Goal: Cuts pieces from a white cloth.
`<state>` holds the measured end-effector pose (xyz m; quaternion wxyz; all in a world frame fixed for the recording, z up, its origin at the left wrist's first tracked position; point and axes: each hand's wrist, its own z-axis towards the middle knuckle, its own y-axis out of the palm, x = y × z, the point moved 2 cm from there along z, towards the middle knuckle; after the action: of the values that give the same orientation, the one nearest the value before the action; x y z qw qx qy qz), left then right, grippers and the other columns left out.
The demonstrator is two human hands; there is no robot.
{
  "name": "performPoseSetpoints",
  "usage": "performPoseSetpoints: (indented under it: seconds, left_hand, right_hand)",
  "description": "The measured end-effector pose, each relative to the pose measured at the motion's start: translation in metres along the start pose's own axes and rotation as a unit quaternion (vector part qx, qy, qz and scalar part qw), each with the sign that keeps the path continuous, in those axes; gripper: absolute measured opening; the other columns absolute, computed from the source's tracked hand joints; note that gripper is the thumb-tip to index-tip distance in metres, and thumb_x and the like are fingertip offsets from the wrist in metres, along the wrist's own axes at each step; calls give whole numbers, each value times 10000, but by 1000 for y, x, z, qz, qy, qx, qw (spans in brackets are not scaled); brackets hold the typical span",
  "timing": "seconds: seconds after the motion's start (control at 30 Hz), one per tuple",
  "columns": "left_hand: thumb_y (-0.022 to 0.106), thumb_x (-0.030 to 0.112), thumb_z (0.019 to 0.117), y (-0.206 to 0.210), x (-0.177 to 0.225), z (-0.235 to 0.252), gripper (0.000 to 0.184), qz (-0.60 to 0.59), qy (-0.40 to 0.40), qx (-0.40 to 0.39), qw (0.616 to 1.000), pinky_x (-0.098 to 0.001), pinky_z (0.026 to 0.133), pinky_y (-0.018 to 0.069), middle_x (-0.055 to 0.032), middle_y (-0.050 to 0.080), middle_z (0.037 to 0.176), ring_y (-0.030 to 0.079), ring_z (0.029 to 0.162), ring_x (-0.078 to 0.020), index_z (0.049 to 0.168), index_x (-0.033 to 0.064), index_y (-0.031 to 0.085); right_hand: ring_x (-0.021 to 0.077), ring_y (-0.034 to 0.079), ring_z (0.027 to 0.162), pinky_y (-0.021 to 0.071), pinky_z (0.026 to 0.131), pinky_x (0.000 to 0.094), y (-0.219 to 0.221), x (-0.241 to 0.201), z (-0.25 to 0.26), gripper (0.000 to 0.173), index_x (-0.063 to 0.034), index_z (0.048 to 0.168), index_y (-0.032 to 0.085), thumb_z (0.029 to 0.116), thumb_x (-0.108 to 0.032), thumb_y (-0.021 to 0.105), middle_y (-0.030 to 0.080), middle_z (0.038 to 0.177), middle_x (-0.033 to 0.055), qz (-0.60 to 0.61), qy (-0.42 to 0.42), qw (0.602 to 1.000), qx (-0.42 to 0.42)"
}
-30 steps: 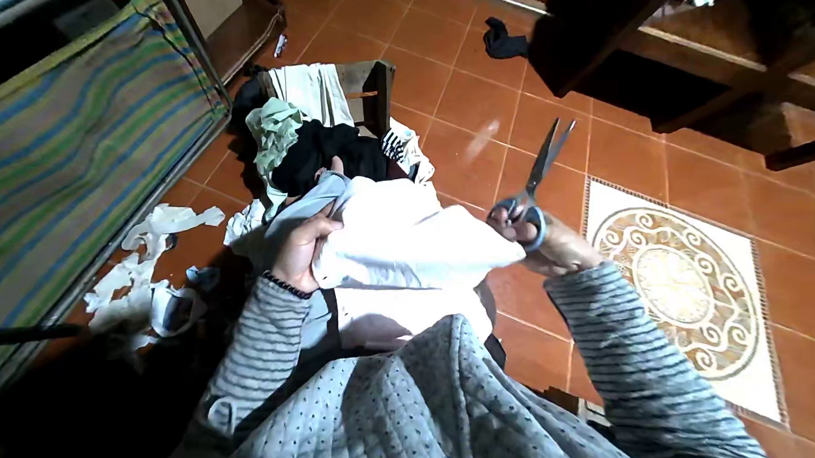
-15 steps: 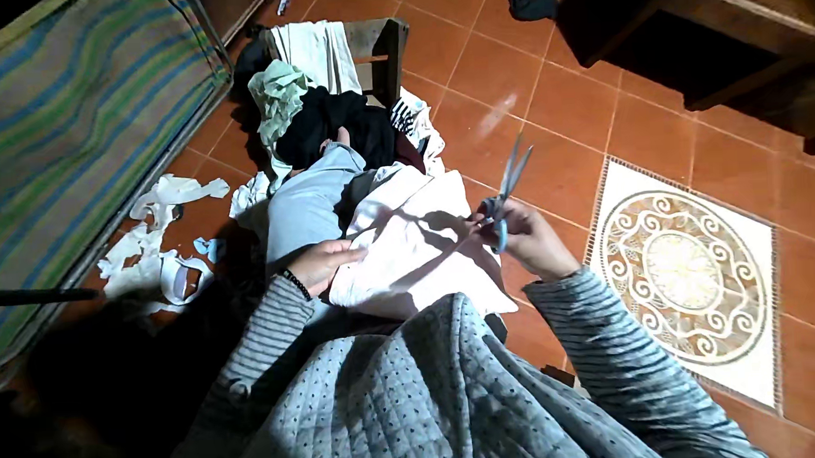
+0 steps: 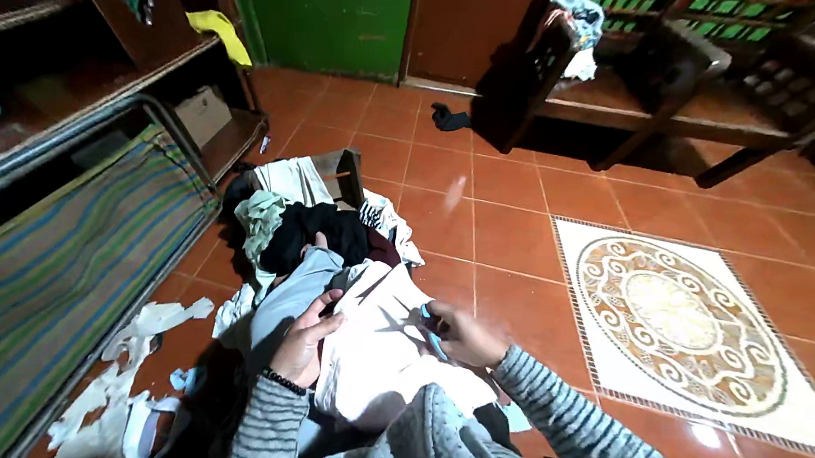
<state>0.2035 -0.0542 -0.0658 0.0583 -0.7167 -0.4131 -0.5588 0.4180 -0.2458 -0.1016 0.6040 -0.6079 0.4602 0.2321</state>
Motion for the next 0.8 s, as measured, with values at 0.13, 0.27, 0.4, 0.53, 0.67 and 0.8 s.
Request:
performPoseSetpoints:
  seconds: [0.13, 0.27, 0.4, 0.53, 0.67, 0.8]
  left_hand:
    - [436, 109, 1078, -5, -29, -3, 323, -66, -76, 134, 986, -353, 860, 569, -106, 671, 1140, 674, 989, -167, 1390, 48, 496]
    - [428, 125, 1081, -14, -62, 5, 174, -116, -148, 196, 962, -365, 774, 570, -96, 651, 992, 664, 887, -173, 1222, 54, 503]
    - [452, 15, 1056, -1, -15, -6, 185, -82, -6, 135, 987, -343, 779, 614, -62, 724, 960, 721, 849, -148, 1183, 29, 586]
    - [516, -74, 963, 12, 11, -28, 238, -32, 147, 74, 986, -302, 795, 623, -63, 766, 958, 736, 847, -126, 1052, -2, 724]
    - [577, -86, 931, 4, -17, -26, 232, 24, 122, 80, 989, -294, 836, 598, -65, 743, 990, 712, 889, -121, 1128, -34, 685]
    - [571, -43, 958, -2, -27, -30, 278, 13, 75, 114, 991, -305, 780, 607, -71, 715, 942, 707, 824, -129, 1235, -19, 585]
  right_hand:
    - [183, 692, 935, 582, 866, 378, 3, 15, -7, 436, 28, 1181, 626, 796, -95, 788, 696, 1074, 136, 44, -22, 998, -41]
    - [276, 696, 899, 559, 843, 487, 0, 19, 0, 298, 28, 1098, 662, 818, -47, 729, 706, 979, 173, -35, 26, 999, -27]
    - [210, 672, 814, 562, 763, 418, -20, 0, -1, 268, 18, 1058, 663, 804, -43, 721, 689, 900, 126, 2, 5, 998, 60]
    - [40, 599, 700, 511, 648, 253, -32, -9, -14, 186, -24, 970, 659, 831, -119, 737, 653, 815, -9, 119, -24, 990, -72]
    - [125, 668, 730, 572, 689, 331, -8, 6, -19, 335, -18, 1088, 633, 840, -178, 792, 704, 882, 53, 117, 76, 979, -150]
    - [132, 694, 818, 582, 768, 346, 3, 3, -21, 375, -12, 1145, 613, 883, -237, 758, 726, 967, 63, 115, 36, 989, -85]
